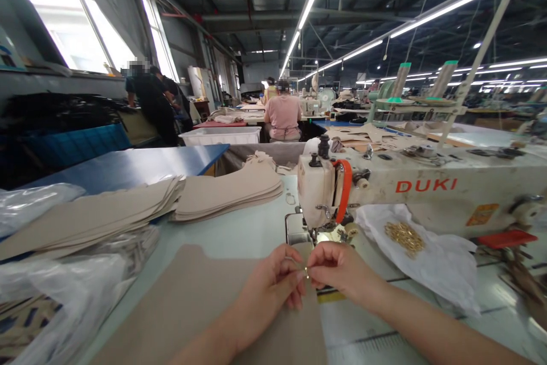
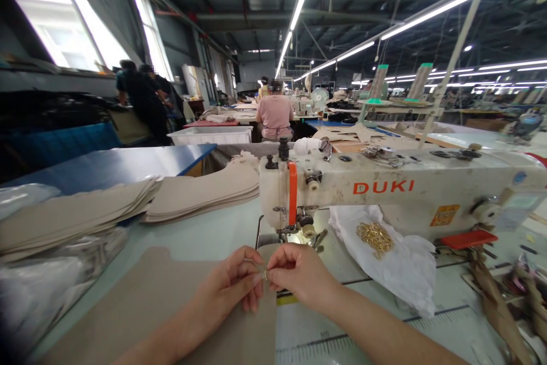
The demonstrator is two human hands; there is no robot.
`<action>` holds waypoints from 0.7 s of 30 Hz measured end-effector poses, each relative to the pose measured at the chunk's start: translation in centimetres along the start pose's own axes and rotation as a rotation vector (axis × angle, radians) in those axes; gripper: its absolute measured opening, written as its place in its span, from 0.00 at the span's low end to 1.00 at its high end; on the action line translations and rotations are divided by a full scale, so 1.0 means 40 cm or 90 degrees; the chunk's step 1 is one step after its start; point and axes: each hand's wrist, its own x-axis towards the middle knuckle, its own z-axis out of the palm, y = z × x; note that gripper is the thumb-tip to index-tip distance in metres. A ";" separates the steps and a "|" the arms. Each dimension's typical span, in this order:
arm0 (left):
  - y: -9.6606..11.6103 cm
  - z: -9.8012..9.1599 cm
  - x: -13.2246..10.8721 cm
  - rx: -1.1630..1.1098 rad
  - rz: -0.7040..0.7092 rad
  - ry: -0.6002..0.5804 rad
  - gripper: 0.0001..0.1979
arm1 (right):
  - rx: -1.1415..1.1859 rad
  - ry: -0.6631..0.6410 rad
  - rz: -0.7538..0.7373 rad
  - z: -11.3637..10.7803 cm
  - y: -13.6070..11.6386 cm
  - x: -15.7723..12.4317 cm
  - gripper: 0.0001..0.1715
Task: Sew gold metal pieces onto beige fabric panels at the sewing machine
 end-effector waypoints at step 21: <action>0.027 -0.008 0.010 -0.050 -0.168 -0.008 0.09 | 0.098 -0.044 0.001 0.016 0.023 -0.012 0.20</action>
